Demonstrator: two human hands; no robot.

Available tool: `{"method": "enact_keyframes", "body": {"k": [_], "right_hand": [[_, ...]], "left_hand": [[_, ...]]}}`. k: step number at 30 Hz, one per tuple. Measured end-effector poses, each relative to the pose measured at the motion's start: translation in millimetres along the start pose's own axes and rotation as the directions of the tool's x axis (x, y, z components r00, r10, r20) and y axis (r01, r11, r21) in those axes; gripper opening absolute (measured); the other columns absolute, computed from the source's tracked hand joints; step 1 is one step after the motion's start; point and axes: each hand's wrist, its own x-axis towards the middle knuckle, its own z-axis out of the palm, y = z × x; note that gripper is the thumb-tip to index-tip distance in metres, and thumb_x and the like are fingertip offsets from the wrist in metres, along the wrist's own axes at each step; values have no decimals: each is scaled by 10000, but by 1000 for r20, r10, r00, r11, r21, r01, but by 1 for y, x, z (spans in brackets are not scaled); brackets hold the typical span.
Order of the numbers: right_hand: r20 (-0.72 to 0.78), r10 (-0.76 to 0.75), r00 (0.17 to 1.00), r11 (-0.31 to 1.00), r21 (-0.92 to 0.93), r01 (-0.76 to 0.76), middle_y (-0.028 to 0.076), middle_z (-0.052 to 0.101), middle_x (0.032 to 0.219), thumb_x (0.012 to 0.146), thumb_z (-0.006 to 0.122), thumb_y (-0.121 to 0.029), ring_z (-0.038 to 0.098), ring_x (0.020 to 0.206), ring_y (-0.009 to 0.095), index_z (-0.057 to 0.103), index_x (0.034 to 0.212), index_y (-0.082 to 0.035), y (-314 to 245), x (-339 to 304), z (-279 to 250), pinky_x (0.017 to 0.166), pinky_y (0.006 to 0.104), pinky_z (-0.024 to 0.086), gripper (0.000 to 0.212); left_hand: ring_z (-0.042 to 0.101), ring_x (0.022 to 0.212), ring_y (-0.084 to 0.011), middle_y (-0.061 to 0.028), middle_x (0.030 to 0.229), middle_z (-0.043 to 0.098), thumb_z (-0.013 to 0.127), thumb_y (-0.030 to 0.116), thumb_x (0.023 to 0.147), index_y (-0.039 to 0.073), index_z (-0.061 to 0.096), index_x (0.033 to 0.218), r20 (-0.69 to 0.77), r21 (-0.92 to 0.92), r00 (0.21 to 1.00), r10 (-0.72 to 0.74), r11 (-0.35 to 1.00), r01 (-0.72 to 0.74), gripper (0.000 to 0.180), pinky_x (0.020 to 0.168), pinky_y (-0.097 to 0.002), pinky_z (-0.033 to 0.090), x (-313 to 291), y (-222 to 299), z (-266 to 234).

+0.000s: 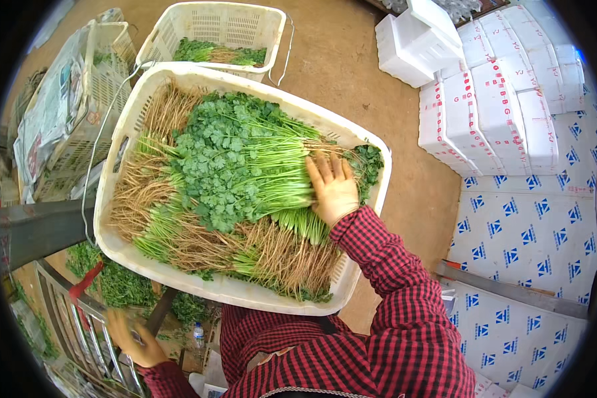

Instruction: The person gathers bunches of cilantro from a large plastic crate, aligns them by the stems, and places the bundled bunches onto a stack on top of a newspaper-covered surface.

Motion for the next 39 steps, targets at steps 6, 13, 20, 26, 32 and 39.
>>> {"method": "enact_keyframes", "body": {"k": [6,13,20,26,32,39], "right_hand": [[65,-6,998,971,238,-9,259,137,1693,697,890,-379,226,1542,448,56,1666,-161,27,31,-7,1271,539,210,1296],[239,-166,957,942,326,82,364,476,1452,599,892,-320,567,1271,469,43,1667,-146,53,67,-23,1066,465,511,1376],[260,-11,966,894,435,-107,331,546,1347,708,849,-190,725,971,403,65,1651,-68,25,31,-25,762,420,628,1232],[58,202,978,794,574,-199,241,580,1304,865,659,-132,727,820,347,198,1636,-53,-30,-18,-19,663,415,616,902],[134,186,973,631,743,-223,259,539,1379,825,692,-125,674,1022,434,255,1634,-161,-24,-23,-13,808,488,592,920],[-82,193,978,512,859,-29,172,724,1228,954,676,-273,758,899,286,596,1407,-62,29,-30,-35,800,395,611,506]], "left_hand": [[698,1121,-415,-267,1210,702,638,-38,816,-54,670,1238,234,-856,892,387,517,0,424,1000,-454,548,47,192,22],[472,1406,-411,-311,1569,380,681,170,997,-39,177,1603,780,-185,253,572,-175,967,815,1182,-496,408,65,349,148],[395,1455,-342,-182,1582,396,719,470,955,39,301,1583,734,-240,497,462,-509,827,869,1239,-504,293,62,371,193],[432,1427,-281,-90,1544,452,658,487,990,89,300,1603,592,146,537,601,-736,662,814,1221,-445,344,56,372,172],[592,1182,-235,-93,1308,605,547,415,1061,91,454,1509,686,-97,580,440,-734,672,561,1004,-404,505,64,382,190],[503,1362,-300,-113,1507,517,524,259,1073,88,444,1531,753,126,500,428,-840,528,496,1192,-491,374,64,388,204]]}}
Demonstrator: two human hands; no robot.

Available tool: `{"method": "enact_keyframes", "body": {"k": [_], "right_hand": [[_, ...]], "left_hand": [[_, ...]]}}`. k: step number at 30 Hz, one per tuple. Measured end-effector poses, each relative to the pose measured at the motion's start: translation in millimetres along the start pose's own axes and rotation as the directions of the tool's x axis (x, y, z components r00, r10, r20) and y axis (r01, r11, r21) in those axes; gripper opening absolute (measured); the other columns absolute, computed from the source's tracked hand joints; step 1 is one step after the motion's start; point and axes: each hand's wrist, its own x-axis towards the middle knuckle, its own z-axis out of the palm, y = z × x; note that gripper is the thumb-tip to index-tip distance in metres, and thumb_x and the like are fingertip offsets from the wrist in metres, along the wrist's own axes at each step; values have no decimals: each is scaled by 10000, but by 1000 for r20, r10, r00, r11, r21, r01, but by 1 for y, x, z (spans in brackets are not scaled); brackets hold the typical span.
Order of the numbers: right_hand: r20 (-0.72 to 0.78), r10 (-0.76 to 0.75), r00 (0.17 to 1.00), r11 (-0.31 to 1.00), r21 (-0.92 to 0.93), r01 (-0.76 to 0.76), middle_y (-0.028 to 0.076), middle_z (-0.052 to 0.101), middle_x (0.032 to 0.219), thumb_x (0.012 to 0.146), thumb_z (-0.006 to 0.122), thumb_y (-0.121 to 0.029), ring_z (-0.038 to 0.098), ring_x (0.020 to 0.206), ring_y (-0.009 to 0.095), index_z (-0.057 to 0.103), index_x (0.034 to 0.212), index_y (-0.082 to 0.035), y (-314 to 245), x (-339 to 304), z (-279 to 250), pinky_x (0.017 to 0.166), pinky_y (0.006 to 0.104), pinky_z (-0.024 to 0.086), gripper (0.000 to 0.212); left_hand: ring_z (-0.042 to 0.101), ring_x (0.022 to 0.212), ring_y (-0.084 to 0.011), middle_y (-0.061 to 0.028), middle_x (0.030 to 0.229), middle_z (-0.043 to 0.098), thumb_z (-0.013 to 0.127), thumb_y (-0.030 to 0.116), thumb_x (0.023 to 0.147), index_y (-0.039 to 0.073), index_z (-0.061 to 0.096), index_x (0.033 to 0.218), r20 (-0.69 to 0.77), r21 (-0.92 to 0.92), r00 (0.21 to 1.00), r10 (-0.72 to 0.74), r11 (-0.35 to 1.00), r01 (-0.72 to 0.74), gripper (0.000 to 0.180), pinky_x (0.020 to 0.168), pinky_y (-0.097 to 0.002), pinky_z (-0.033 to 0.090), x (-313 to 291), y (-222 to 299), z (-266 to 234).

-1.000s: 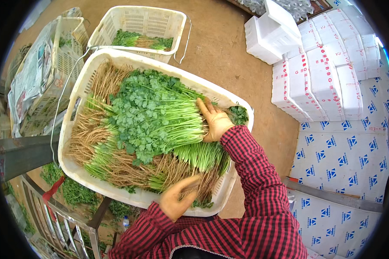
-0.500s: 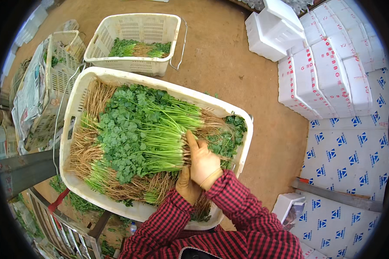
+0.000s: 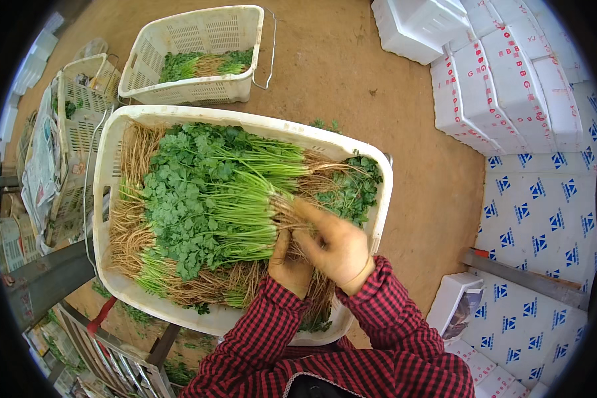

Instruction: The person gathers bunches of cilantro from a large plastic crate, aligns them by the stems, and places the bundled bunches onto a stack on top of a newspaper-covered surface.

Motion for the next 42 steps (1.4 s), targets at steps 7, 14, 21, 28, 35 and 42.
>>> {"method": "enact_keyframes", "body": {"k": [7,14,21,28,35,42], "right_hand": [[-66,-171,983,771,-630,92,141,749,950,846,720,-167,696,871,335,701,1212,-60,72,80,2,827,448,554,382],[-249,-48,967,998,-61,34,198,698,926,919,591,-77,688,778,373,661,1300,-83,58,2,52,753,477,571,388],[-93,-64,994,981,-191,45,229,663,1102,867,632,-110,666,808,369,502,1442,-11,-18,-37,67,709,467,540,597],[-133,-247,960,963,-145,227,218,667,1237,906,633,-138,706,886,332,514,1390,46,-70,-67,64,741,417,554,531],[-364,-51,930,875,432,217,153,765,1086,950,556,47,748,823,238,608,1381,-38,-29,-65,32,704,342,584,442],[-421,-130,898,953,-302,-3,138,494,1561,1053,531,-280,395,1486,351,425,1555,-146,29,67,121,1255,515,243,531]], "left_hand": [[520,1288,-325,-112,1444,562,702,204,967,109,522,1466,-68,92,998,-2,996,8,539,1112,-535,404,2,-4,-11],[436,1424,-332,-123,1545,483,712,452,957,78,428,1529,56,195,998,26,980,-36,739,1226,-499,334,-12,0,4],[470,1381,-303,-125,1511,484,668,736,832,97,369,1563,52,440,998,-22,898,-3,1016,1187,-461,392,-58,27,49],[635,1210,-309,-163,1323,646,539,362,1071,59,593,1369,180,137,983,39,988,-64,428,1160,-481,442,-78,50,53],[617,644,-139,-237,1185,638,634,172,1016,-30,579,1288,103,-121,992,-74,989,87,343,795,-305,640,-83,84,56],[485,502,-114,-210,1143,610,547,138,1047,-34,572,1241,140,-172,986,-90,978,114,261,581,-276,578,-88,79,77]]}}
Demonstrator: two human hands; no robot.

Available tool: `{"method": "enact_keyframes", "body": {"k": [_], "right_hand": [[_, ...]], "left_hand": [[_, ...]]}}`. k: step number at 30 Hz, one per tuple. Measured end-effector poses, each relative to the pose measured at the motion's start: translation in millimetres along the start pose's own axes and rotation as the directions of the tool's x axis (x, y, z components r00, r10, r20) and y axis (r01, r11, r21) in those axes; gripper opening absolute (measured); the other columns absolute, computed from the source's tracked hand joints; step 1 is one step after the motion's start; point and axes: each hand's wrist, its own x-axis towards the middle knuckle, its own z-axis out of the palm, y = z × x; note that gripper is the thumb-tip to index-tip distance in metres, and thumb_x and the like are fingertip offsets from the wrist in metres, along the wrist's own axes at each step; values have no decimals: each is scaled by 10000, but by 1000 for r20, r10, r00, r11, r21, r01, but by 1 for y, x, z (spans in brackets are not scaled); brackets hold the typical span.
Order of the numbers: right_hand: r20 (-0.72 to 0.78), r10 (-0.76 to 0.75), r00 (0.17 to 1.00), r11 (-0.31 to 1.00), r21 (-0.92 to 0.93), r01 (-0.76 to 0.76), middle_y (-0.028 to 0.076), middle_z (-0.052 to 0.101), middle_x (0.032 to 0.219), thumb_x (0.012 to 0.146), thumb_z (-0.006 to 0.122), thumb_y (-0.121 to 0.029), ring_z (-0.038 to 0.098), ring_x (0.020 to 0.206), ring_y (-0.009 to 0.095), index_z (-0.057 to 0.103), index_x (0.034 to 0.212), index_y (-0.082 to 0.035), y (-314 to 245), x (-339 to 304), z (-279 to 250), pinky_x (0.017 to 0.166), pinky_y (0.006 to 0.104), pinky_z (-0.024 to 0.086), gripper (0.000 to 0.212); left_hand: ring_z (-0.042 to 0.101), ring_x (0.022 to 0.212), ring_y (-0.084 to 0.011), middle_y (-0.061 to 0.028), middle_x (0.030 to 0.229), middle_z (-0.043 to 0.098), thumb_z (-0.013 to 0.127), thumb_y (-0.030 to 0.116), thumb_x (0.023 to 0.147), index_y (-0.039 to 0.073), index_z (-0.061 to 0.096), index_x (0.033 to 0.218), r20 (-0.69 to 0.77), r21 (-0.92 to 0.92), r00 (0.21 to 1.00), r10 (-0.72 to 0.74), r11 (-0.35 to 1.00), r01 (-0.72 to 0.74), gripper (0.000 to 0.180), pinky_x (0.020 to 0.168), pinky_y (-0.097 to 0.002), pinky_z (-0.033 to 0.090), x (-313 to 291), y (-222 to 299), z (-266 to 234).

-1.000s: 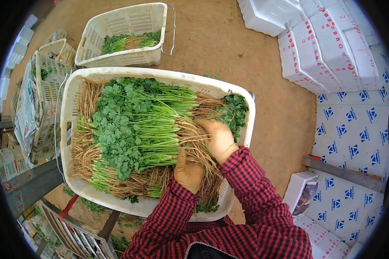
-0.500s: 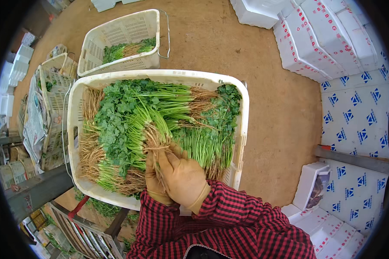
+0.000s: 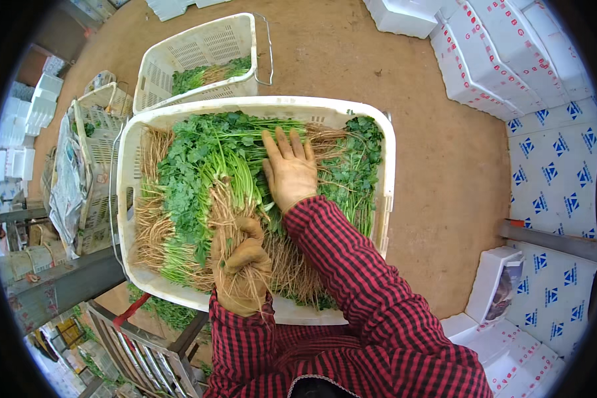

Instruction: The person gathers bunches of cilantro from a large plastic crate, aligns them by the stems, and places the bundled bunches onto a stack on top of a newspaper-covered surface.

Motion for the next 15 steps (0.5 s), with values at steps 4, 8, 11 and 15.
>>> {"method": "enact_keyframes", "body": {"k": [4,8,11,15], "right_hand": [[224,107,969,973,-224,-56,89,352,1656,1054,512,-363,264,1545,340,348,1592,-207,35,-3,42,1265,539,190,584],[162,68,984,986,-159,-42,104,388,1626,1048,531,-328,305,1516,360,371,1576,-202,32,-5,50,1239,551,228,565],[141,65,988,983,-178,-39,105,387,1626,1051,527,-321,294,1522,361,378,1575,-210,38,-10,51,1236,545,236,556],[131,50,990,986,-167,-28,106,392,1624,1051,526,-316,292,1525,357,377,1578,-220,35,-8,55,1239,540,241,555]], "left_hand": [[451,529,-101,-163,1139,487,465,80,1058,-80,355,1482,-72,-103,993,90,990,-98,466,493,-263,513,-29,-8,31],[470,543,-137,-188,1122,512,452,183,1085,-41,288,1553,-71,-117,997,44,992,-52,543,514,-284,519,-54,-15,63],[458,544,-131,-204,1259,498,422,244,1098,11,268,1589,-79,-136,994,81,986,-92,565,485,-304,496,-71,-16,72],[505,568,-140,-198,1334,477,404,256,1104,60,273,1610,-187,-54,972,144,986,-156,557,472,-313,500,-90,-31,109]]}}
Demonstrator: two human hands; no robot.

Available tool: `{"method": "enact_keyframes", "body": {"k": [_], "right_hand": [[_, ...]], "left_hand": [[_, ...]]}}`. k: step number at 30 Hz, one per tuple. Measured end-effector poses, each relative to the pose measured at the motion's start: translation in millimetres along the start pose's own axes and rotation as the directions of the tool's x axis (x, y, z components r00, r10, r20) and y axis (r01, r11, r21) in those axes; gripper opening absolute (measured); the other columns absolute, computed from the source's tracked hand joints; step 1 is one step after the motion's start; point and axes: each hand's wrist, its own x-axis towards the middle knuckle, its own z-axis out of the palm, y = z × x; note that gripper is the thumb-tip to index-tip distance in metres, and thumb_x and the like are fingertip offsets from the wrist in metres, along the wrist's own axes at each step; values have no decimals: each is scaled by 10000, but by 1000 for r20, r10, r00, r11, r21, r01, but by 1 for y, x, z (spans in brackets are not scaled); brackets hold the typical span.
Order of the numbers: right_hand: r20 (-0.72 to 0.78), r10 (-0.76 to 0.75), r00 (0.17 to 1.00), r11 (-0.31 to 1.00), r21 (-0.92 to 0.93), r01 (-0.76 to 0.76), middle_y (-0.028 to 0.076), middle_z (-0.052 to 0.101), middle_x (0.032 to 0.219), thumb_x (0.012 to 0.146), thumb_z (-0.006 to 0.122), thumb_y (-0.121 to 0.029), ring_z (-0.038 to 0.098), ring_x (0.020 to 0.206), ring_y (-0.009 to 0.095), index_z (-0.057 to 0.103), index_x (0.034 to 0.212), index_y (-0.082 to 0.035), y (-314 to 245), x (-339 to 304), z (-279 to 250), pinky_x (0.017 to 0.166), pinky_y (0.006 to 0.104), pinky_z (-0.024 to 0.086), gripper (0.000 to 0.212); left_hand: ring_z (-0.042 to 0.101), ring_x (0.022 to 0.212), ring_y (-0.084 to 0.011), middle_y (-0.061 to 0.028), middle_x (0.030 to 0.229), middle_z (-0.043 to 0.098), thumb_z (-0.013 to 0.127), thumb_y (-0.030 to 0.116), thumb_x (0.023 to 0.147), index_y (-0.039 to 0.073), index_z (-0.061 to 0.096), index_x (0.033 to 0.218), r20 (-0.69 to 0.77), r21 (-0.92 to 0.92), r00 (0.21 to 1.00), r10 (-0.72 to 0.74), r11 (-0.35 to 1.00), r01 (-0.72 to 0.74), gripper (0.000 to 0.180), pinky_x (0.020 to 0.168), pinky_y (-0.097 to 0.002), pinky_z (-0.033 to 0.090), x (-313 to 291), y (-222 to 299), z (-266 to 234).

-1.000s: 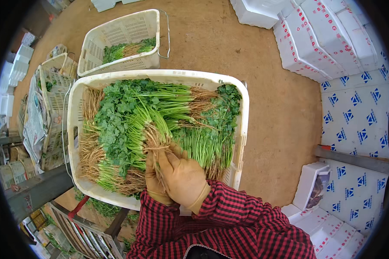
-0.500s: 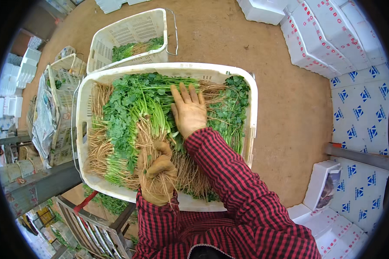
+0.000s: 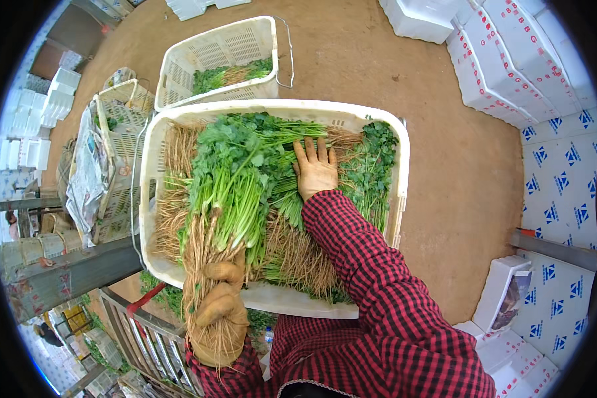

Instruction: The person gathers bunches of cilantro from a large plastic crate, aligns them by the stems, and places the bundled bunches onto a stack on top of a newspaper-covered surface.

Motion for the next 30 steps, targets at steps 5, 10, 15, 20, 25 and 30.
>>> {"method": "enact_keyframes", "body": {"k": [5,10,15,20,25,30], "right_hand": [[24,-9,1000,1000,10,9,117,392,1627,1024,565,-316,311,1516,371,409,1566,-213,-1,-1,-1,1228,548,255,573],[133,38,990,999,-38,-33,113,336,1667,1058,497,-343,259,1547,362,387,1578,-222,0,1,-10,1252,541,199,545],[153,24,988,994,-108,-8,129,304,1682,1067,473,-357,224,1562,368,403,1562,-211,-7,3,-3,1259,552,170,521],[223,76,972,959,-284,-10,122,284,1693,1074,429,-427,213,1573,345,371,1594,-265,-1,14,13,1271,541,133,547],[239,64,969,986,-163,-25,142,300,1681,1031,522,-389,235,1558,382,399,1579,-205,-25,8,-26,1260,553,182,590],[297,-387,873,335,927,-167,220,440,1582,1076,494,-401,386,1493,342,414,1551,-48,-175,-99,-127,1229,451,307,597]], "left_hand": [[516,598,-141,-173,1164,512,405,185,1101,19,263,1590,129,3,990,63,998,-64,536,481,-300,502,-27,25,-18],[512,576,-173,-146,1086,546,457,141,1079,-59,228,1524,309,-68,948,79,996,-60,539,527,-328,526,-58,37,-34],[548,622,-181,-128,1082,571,486,133,1066,-38,341,1451,506,-108,861,-40,988,109,446,531,-332,550,-114,74,-60],[583,669,-190,-110,1079,596,516,125,1053,-17,455,1379,673,-49,723,-152,967,249,361,535,-336,574,-156,112,-81],[613,702,-199,-97,1088,619,565,118,1032,0,534,1328,689,40,725,8,998,-49,320,548,-344,595,-191,114,-86],[660,793,-221,-109,1184,639,684,106,965,23,569,1314,541,203,716,442,757,-621,377,602,-359,617,-226,117,-110]]}}
